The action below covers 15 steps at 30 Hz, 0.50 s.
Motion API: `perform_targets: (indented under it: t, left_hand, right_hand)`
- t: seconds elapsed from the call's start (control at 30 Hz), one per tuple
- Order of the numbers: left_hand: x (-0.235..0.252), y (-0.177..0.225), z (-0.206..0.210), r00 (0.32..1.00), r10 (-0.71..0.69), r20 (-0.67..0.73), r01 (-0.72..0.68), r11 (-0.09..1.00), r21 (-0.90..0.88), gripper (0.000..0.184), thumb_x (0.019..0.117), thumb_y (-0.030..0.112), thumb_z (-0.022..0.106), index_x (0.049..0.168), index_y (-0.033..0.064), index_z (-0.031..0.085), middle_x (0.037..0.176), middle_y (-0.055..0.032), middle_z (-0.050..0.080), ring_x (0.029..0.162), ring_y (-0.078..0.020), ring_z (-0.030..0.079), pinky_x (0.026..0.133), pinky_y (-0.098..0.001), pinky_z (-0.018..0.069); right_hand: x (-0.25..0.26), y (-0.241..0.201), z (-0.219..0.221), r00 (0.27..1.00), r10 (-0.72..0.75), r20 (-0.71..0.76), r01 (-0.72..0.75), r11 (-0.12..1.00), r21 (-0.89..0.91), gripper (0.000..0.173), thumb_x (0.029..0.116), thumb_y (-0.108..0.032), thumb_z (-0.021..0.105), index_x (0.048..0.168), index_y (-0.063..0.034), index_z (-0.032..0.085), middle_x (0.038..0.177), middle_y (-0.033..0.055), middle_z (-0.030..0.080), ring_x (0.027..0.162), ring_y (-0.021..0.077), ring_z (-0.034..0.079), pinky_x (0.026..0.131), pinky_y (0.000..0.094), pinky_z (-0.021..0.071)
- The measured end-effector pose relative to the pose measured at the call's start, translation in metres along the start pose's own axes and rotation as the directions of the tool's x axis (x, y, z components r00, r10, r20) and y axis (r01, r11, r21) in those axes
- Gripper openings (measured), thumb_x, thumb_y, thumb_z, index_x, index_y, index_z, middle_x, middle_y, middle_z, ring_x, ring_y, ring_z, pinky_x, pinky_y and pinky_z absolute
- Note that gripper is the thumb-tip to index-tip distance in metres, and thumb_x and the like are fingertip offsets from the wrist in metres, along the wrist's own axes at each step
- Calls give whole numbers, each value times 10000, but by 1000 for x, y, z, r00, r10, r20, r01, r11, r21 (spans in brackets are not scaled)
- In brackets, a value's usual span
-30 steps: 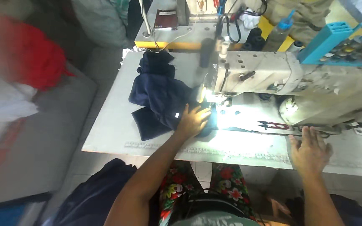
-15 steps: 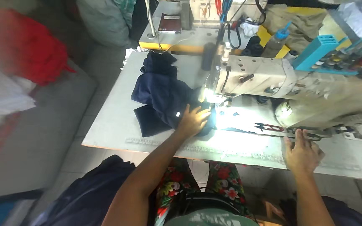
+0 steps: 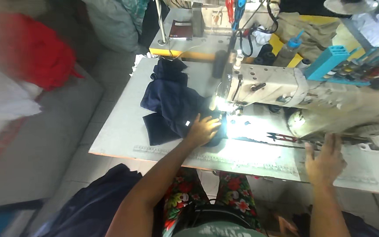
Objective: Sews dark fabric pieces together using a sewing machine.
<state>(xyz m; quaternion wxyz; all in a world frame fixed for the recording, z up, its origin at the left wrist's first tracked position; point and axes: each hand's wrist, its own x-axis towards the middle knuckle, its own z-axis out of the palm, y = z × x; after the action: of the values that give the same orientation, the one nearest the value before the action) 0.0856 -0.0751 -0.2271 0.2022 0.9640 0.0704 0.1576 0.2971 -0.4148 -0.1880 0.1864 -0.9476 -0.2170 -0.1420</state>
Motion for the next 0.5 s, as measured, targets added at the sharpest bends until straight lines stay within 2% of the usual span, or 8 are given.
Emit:
perform_targets:
  t: [0.07, 0.13, 0.2, 0.27, 0.3, 0.37, 0.43, 0.5]
  left_hand:
    - [9, 3, -10, 997, -72, -17, 71, 997, -38, 279, 1030, 158, 553, 1202, 62, 750, 1329, -131, 687, 1300, -358, 606, 1127, -672, 349]
    - [26, 10, -23, 971, -222, -85, 223, 975, 0, 289, 1041, 152, 524, 1199, 48, 743, 1341, -148, 676, 1306, -360, 593, 1138, -579, 380]
    - [46, 17, -30, 900, -429, -84, 430, 903, 1, 354, 1058, 176, 506, 1356, 59, 658, 1476, -164, 575, 1437, -386, 455, 1189, -577, 293]
    - [59, 15, -23, 828, -561, 2, 561, 828, -6, 487, 1069, 301, 510, 1513, 101, 503, 1614, -167, 403, 1538, -398, 266, 1220, -636, 151]
    - [62, 13, -16, 809, -587, 32, 588, 809, 8, 549, 1060, 371, 526, 1538, 108, 467, 1642, -173, 348, 1557, -401, 205, 1221, -655, 101]
    - [65, 10, -7, 785, -617, 58, 615, 787, 53, 587, 1040, 446, 546, 1509, 95, 502, 1635, -182, 350, 1562, -396, 180, 1226, -655, 61]
    - [66, 7, -1, 776, -628, 59, 624, 778, 77, 541, 1036, 452, 548, 1449, 104, 568, 1618, -167, 381, 1562, -376, 188, 1236, -644, 52]
    - [65, 6, 0, 778, -626, 48, 622, 779, 84, 494, 1040, 454, 538, 1412, 138, 609, 1613, -145, 399, 1562, -366, 198, 1238, -635, 61]
  right_hand:
    - [-1, -13, -4, 993, -19, -121, 24, 999, 41, 637, 1050, -341, 515, 1545, 40, 390, 1597, 351, 309, 1291, 591, 515, 997, 685, 425]
    - [-10, -37, -3, 984, -98, -151, 113, 989, 94, 628, 1039, -296, 528, 1511, 99, 405, 1562, 414, 303, 1239, 632, 530, 976, 668, 457]
    - [-24, -65, 8, 974, -224, -29, 226, 959, 172, 560, 1032, -244, 538, 1459, 112, 475, 1527, 405, 376, 1278, 612, 513, 1033, 681, 423]
    - [-34, -89, 26, 926, -370, 73, 344, 907, 242, 452, 1015, -233, 552, 1355, 57, 622, 1500, 307, 491, 1330, 535, 516, 1085, 678, 389]
    - [-35, -100, 33, 898, -433, 82, 400, 879, 262, 412, 1006, -236, 556, 1296, 31, 677, 1479, 271, 534, 1339, 515, 519, 1087, 683, 379]
    - [-32, -110, 38, 870, -493, 27, 469, 843, 265, 395, 999, -283, 555, 1262, -40, 720, 1473, 207, 568, 1370, 497, 498, 1086, 695, 364]
    - [-17, -96, 19, 906, -406, -123, 424, 862, 277, 443, 1002, -301, 607, 1332, -12, 668, 1494, 278, 516, 1404, 521, 443, 1141, 658, 352]
    - [14, -67, -23, 947, -137, -290, 229, 923, 310, 583, 973, -206, 651, 1391, 171, 501, 1467, 410, 442, 1408, 520, 423, 1197, 529, 351]
